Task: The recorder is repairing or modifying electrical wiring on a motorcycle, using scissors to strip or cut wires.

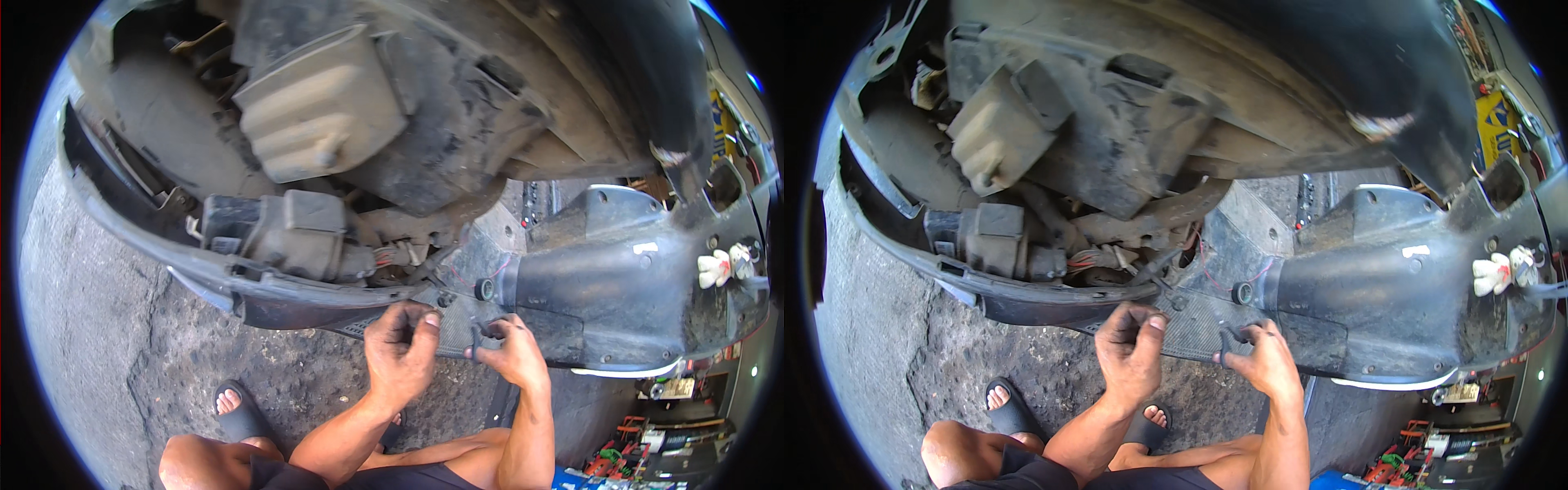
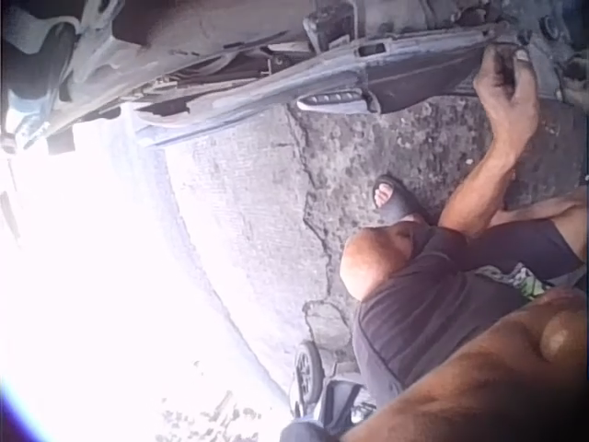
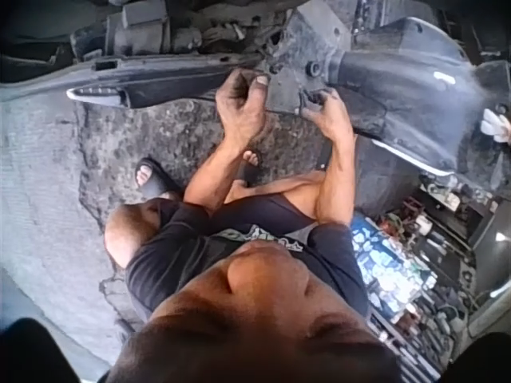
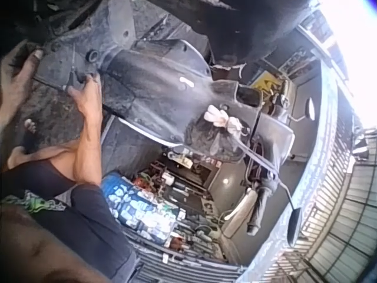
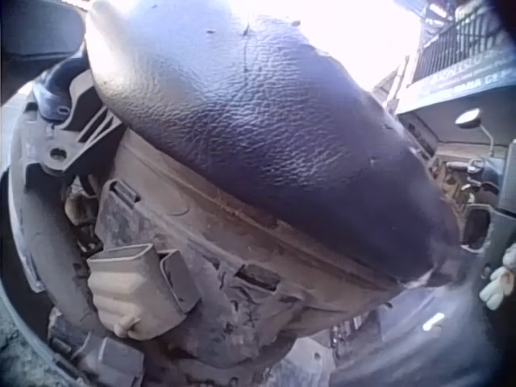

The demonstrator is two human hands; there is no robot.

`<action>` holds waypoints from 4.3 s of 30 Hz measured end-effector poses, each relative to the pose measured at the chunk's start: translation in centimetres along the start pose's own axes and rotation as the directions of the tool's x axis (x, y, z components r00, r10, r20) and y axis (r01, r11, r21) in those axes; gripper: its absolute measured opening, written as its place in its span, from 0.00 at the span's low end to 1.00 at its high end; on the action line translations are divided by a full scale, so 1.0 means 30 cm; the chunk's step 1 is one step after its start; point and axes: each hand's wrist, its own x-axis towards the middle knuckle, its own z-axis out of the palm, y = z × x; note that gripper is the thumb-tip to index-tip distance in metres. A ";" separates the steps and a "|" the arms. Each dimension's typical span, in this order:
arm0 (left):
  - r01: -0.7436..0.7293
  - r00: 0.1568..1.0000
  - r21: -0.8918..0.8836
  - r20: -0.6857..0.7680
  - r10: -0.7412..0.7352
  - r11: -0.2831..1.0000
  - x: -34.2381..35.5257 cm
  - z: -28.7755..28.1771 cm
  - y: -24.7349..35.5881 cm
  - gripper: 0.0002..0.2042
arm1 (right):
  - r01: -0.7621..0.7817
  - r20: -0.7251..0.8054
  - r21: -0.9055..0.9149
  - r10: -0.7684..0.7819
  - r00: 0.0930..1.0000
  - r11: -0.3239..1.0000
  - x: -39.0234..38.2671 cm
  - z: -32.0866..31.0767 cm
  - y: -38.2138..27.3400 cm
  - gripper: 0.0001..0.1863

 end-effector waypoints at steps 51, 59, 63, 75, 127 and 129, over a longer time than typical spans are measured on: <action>-0.030 0.976 0.519 0.199 -0.087 0.854 0.007 0.062 -0.198 0.10 | 0.065 -0.451 0.170 0.019 0.893 0.983 0.299 0.232 -0.060 0.14; -0.066 0.986 0.568 0.165 -0.035 0.820 0.008 0.076 -0.159 0.11 | 0.207 -0.539 0.286 -0.021 0.842 0.936 0.179 0.213 -0.043 0.10; -0.093 0.989 0.397 0.142 0.039 0.913 -0.031 0.080 -0.164 0.08 | 0.228 -0.510 0.103 -0.145 0.848 0.968 0.266 0.279 -0.034 0.14; -0.126 0.956 0.439 0.293 -0.009 0.890 -0.055 0.053 -0.119 0.20 | 0.231 -0.564 0.182 -0.091 0.821 0.956 -0.086 0.076 -0.204 0.04; 0.150 0.899 0.401 0.326 -0.294 0.904 -0.003 -0.144 0.149 0.12 | -0.043 -0.066 0.058 0.047 0.997 0.997 -0.020 0.173 -0.045 0.18; 0.138 0.900 0.394 0.333 -0.281 0.909 -0.002 -0.138 0.144 0.12 | -0.030 -0.074 0.004 0.030 0.997 1.000 -0.021 0.156 -0.042 0.17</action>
